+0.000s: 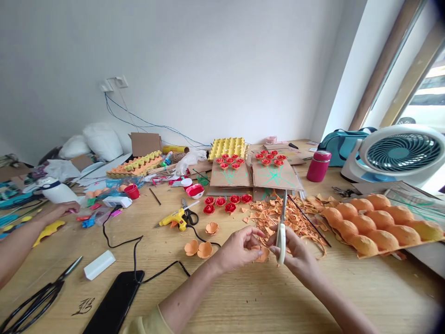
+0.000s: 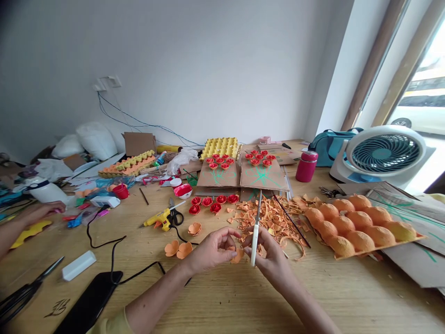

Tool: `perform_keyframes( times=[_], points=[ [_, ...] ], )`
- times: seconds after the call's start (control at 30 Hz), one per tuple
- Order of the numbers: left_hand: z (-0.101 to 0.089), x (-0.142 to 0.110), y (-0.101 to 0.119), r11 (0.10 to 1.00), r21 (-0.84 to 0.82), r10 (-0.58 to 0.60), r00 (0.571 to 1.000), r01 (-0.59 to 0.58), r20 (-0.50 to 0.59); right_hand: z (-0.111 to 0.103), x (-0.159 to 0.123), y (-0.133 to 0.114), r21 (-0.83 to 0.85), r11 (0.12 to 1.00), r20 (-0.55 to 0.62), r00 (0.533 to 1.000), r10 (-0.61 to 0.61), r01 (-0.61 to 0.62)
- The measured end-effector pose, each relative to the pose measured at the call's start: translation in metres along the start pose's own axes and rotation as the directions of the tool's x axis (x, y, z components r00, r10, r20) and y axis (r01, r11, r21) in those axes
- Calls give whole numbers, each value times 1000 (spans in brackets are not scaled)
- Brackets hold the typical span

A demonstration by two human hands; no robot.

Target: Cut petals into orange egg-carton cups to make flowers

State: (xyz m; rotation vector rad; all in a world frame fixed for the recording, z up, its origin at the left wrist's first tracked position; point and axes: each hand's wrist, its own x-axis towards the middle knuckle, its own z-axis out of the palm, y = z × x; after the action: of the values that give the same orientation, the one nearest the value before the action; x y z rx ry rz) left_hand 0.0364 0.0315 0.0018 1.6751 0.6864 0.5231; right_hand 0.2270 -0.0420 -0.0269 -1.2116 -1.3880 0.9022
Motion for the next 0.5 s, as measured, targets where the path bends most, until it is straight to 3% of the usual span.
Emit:
perform_keyframes(
  times=[0.2, 0.43, 0.5],
  points=[
    [6, -3, 5, 997, 70, 32, 999, -30, -15, 6, -3, -8, -12, 1000, 47, 999, -5, 5],
    [16, -5, 5, 994, 36, 108, 994, -107, -25, 7, -3, -6, 183, 983, -13, 1000, 7, -5],
    [19, -3, 0, 995, -41, 89, 995, -91, -50, 7, -3, -8, 206, 978, -37, 999, 23, -15]
  ],
)
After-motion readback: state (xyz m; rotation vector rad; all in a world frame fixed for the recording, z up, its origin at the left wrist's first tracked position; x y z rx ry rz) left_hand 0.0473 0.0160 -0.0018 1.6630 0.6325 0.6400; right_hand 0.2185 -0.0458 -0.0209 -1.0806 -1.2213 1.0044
